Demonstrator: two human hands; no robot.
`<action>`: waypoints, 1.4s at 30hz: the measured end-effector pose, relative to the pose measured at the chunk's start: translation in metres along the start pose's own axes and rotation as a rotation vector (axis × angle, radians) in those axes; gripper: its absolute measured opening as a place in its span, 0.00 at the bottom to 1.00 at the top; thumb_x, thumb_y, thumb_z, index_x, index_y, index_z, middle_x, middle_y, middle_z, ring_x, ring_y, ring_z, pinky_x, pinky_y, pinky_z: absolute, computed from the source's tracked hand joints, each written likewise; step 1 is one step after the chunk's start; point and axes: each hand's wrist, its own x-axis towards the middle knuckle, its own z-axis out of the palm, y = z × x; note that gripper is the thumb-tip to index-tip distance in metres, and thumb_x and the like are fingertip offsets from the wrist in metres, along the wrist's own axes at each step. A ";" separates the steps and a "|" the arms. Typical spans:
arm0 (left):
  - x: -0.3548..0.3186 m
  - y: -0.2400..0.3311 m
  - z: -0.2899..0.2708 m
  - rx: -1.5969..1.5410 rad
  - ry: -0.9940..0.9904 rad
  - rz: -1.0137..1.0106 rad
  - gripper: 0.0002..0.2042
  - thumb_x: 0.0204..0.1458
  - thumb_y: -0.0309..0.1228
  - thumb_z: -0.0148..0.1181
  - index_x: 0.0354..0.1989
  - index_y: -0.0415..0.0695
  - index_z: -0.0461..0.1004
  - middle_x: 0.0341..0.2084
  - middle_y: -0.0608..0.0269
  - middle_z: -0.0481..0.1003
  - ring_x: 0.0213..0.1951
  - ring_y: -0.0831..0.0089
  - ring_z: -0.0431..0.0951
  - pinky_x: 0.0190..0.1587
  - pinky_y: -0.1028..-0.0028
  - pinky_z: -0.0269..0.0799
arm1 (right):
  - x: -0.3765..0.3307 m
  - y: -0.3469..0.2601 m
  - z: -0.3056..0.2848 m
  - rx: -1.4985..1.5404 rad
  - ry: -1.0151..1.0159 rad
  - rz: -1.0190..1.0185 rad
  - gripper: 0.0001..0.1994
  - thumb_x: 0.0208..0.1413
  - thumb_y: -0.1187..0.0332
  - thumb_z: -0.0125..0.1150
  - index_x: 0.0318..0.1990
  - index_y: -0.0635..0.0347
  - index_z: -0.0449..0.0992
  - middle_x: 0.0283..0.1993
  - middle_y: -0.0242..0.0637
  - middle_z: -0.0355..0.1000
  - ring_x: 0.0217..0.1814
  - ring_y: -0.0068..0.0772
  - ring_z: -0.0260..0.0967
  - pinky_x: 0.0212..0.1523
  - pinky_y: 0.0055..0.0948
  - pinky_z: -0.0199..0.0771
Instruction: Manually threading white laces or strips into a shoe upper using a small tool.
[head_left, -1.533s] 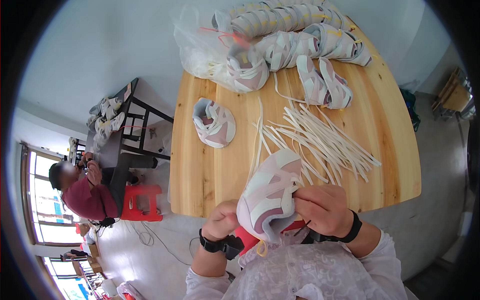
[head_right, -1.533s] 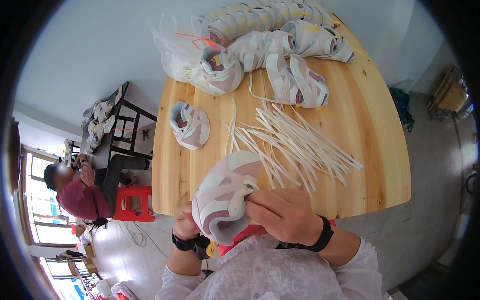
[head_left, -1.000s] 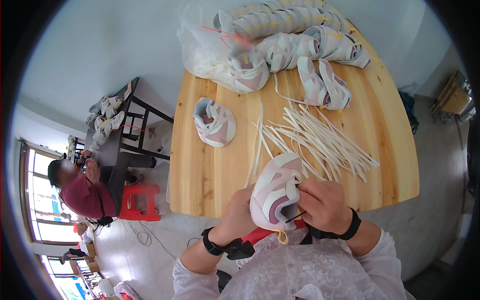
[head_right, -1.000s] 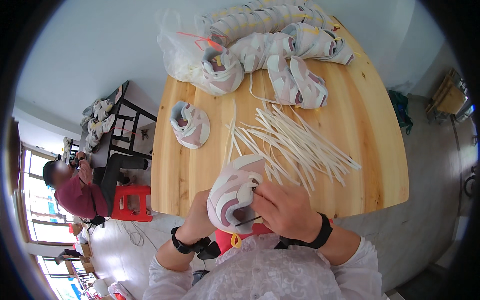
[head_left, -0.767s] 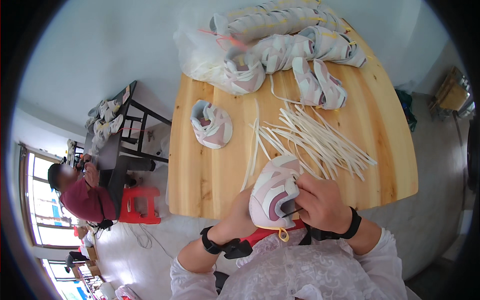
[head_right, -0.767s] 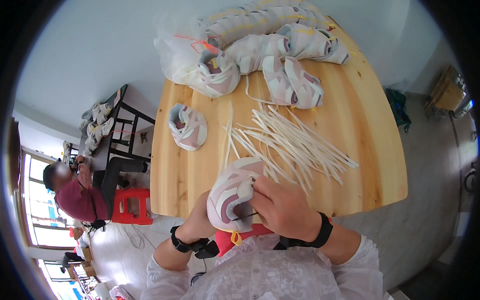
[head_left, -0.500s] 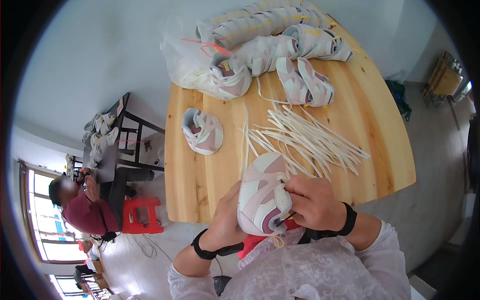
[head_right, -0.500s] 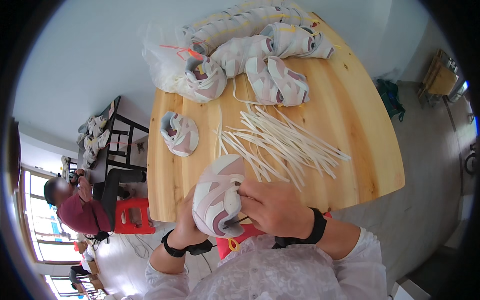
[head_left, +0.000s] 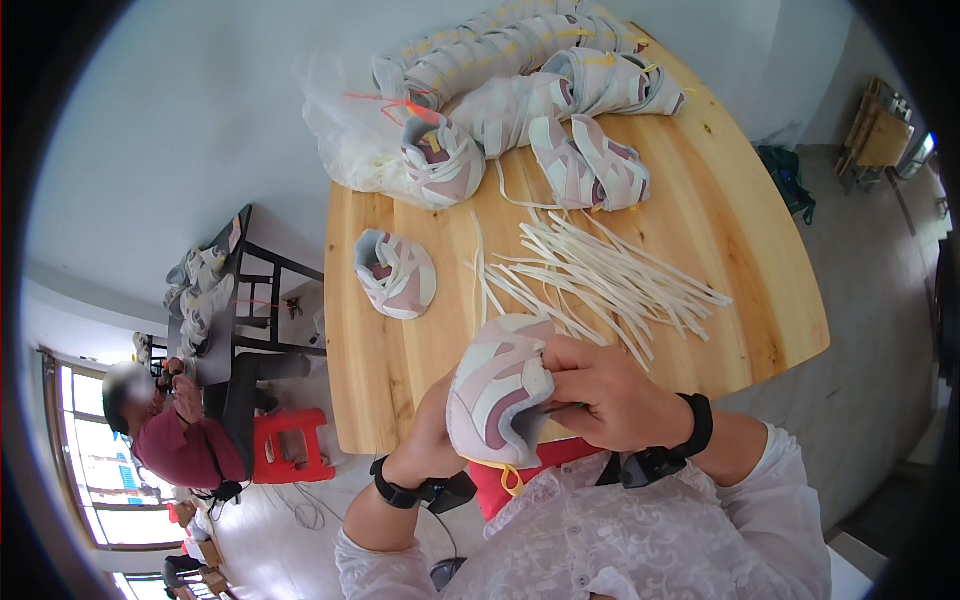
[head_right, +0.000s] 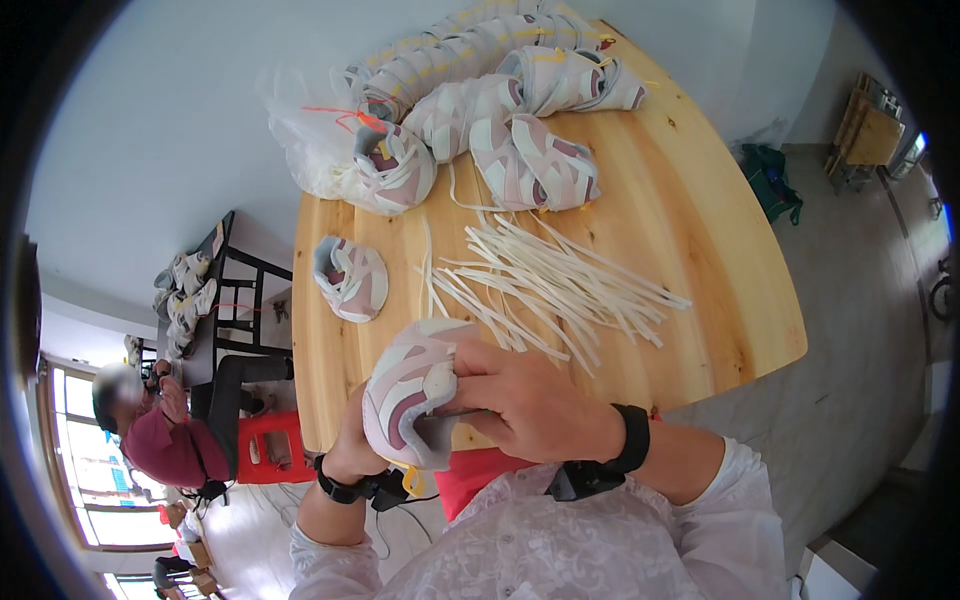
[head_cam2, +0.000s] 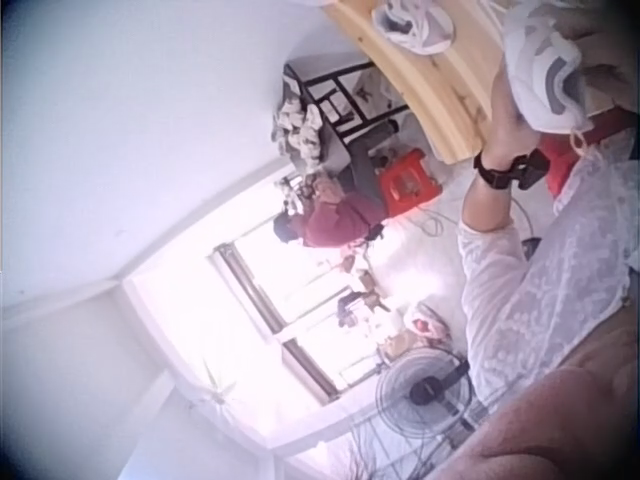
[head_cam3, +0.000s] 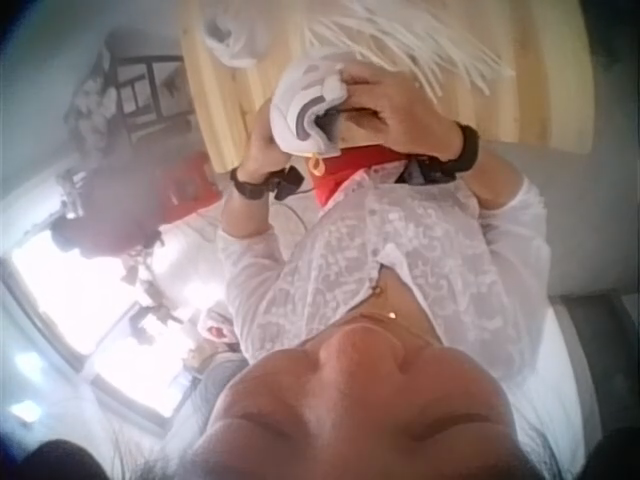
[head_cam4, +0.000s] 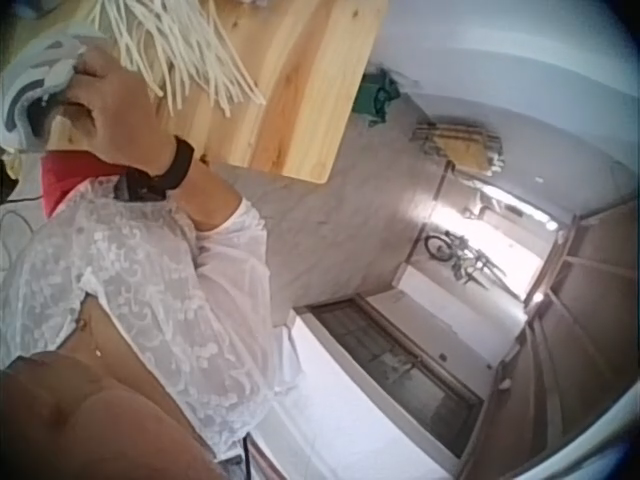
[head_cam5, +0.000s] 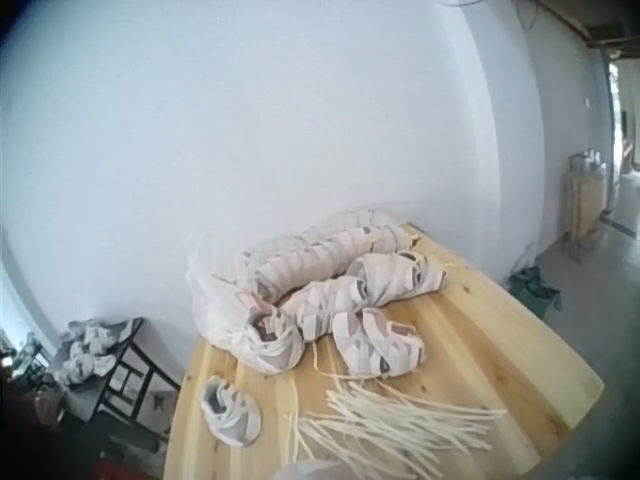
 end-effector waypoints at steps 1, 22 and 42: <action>-0.001 -0.002 -0.001 -0.042 -0.032 -0.042 0.35 0.40 0.31 0.73 0.59 0.40 0.65 0.56 0.55 0.68 0.56 0.64 0.69 0.58 0.67 0.64 | 0.000 -0.001 0.000 0.041 -0.032 0.029 0.17 0.41 0.83 0.59 0.41 0.58 0.78 0.43 0.37 0.70 0.42 0.44 0.70 0.39 0.35 0.71; 0.024 -0.025 0.008 0.123 0.255 0.368 0.24 0.42 0.23 0.69 0.49 0.41 0.67 0.46 0.49 0.72 0.48 0.61 0.74 0.49 0.67 0.72 | -0.003 0.002 -0.016 0.130 -0.104 0.093 0.11 0.43 0.72 0.70 0.36 0.60 0.77 0.39 0.38 0.72 0.33 0.36 0.71 0.35 0.29 0.70; 0.012 -0.042 0.038 0.492 0.587 0.520 0.17 0.48 0.21 0.62 0.47 0.39 0.65 0.42 0.45 0.73 0.43 0.59 0.76 0.45 0.67 0.73 | 0.023 0.001 -0.020 -0.342 -0.182 -0.092 0.14 0.38 0.75 0.70 0.35 0.50 0.77 0.44 0.33 0.70 0.33 0.35 0.71 0.29 0.29 0.70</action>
